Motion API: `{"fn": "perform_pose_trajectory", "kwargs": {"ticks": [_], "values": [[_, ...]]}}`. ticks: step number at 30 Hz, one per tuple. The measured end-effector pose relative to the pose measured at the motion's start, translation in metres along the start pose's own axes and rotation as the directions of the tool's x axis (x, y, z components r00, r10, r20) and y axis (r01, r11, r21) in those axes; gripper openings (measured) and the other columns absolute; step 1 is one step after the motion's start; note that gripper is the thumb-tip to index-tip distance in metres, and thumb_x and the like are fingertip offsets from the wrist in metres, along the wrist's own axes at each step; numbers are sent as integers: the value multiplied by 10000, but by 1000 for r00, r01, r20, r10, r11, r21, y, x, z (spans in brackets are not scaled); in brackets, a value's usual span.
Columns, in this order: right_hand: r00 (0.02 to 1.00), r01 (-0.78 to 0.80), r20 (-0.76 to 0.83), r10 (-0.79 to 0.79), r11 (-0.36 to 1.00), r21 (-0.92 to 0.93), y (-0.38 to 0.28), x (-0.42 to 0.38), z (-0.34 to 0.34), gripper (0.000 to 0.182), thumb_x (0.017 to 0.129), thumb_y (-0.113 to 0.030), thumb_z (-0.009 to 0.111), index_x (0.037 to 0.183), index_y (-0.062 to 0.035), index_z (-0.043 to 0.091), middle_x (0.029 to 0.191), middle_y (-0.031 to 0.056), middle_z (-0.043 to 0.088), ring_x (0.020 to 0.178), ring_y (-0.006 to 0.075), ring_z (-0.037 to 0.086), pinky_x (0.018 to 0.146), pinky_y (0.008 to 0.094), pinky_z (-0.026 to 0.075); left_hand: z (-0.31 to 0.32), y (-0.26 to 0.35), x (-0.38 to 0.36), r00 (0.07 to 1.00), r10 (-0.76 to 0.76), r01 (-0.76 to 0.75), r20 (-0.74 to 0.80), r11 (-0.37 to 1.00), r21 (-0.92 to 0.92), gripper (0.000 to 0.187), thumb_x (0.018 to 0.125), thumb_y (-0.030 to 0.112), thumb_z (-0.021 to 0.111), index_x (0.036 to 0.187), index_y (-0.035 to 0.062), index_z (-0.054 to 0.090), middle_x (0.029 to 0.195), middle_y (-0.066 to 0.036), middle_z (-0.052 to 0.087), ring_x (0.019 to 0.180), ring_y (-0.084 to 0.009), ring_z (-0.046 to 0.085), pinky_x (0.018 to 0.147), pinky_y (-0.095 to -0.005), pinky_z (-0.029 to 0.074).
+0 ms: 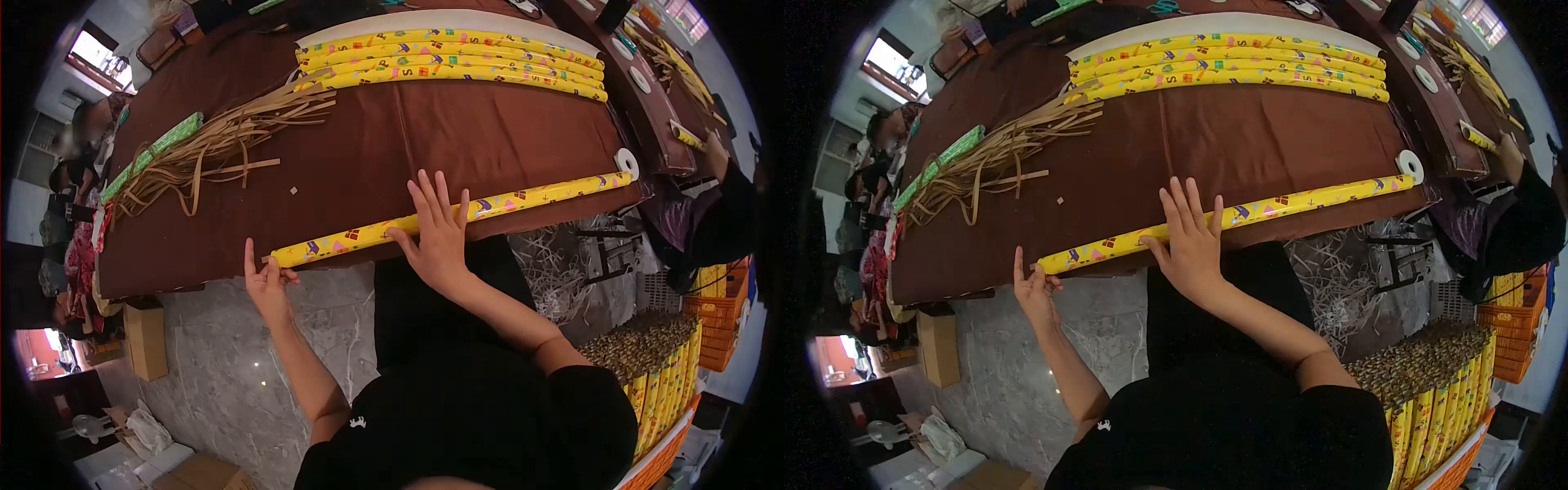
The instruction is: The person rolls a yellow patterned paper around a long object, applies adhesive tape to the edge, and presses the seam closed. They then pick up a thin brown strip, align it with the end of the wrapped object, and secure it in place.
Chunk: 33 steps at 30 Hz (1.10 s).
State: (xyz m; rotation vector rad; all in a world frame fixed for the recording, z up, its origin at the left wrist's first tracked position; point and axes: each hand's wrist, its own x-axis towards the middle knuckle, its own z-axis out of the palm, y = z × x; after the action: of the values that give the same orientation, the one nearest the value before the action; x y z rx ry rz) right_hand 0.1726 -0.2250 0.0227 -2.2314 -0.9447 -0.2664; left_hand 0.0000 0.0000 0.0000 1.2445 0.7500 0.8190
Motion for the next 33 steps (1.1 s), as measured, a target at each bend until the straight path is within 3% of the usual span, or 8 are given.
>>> {"fn": "perform_pose_trajectory", "kwargs": {"ticks": [3,8,11,15,16,21,26,33], "values": [[997,-36,64,41,996,-76,-2,-9,-3,667,890,-299,669,1436,-37,390,1545,136,325,1478,300,205,1168,556,99,-6,2,-9,999,-51,51,16,999,15,600,972,81,580,1504,48,305,890,-43,631,582,-93,587,502,-236,503],[994,-50,102,33,984,172,5,1,-15,721,829,-93,697,1453,-38,342,1540,147,327,1479,320,192,1174,558,74,1,4,-1,1000,-17,17,5,1000,-10,589,969,58,571,1494,20,308,895,-35,631,578,-89,585,496,-234,499],[982,-51,183,44,998,32,14,-1,-33,756,806,-50,697,1461,-40,321,1539,149,328,1478,332,191,1174,569,62,-2,1,1,1000,-16,17,23,1000,-5,588,969,49,565,1496,25,307,899,-36,631,578,-90,585,494,-239,501],[997,-76,13,75,995,68,27,2,-45,782,818,-150,732,1469,-41,314,1539,147,332,1475,342,198,1161,599,59,1,2,2,1000,-11,11,9,999,-38,586,969,53,568,1495,30,313,897,-38,628,577,-88,585,489,-239,498],[997,-67,-28,65,995,-76,35,3,-43,807,817,-204,748,1474,-43,308,1541,144,331,1475,335,198,1158,603,66,1,3,2,1000,-28,28,-1,1000,-12,583,971,61,568,1497,47,316,905,-40,613,572,-96,578,498,-249,497],[991,-122,49,127,988,-96,68,-2,-64,822,792,-225,773,1463,-45,333,1552,140,316,1478,331,192,1161,591,74,2,2,6,999,-28,28,-16,1000,-14,572,969,55,570,1488,36,332,891,-37,618,573,-88,583,480,-232,492],[984,-170,84,159,976,138,76,0,-72,751,801,-129,749,1439,-47,363,1494,148,405,1464,343,228,1185,526,105,5,6,5,999,-24,25,-29,1000,17,556,972,58,567,1481,37,346,890,-36,616,553,-90,574,480,-231,494],[988,-130,101,112,974,184,88,0,-79,663,835,-31,676,1426,-40,376,1448,155,464,1444,334,282,1184,486,158,1,3,7,998,-45,48,-45,997,59,569,968,54,566,1491,65,341,913,-42,600,562,-99,561,492,-251,476]]}}
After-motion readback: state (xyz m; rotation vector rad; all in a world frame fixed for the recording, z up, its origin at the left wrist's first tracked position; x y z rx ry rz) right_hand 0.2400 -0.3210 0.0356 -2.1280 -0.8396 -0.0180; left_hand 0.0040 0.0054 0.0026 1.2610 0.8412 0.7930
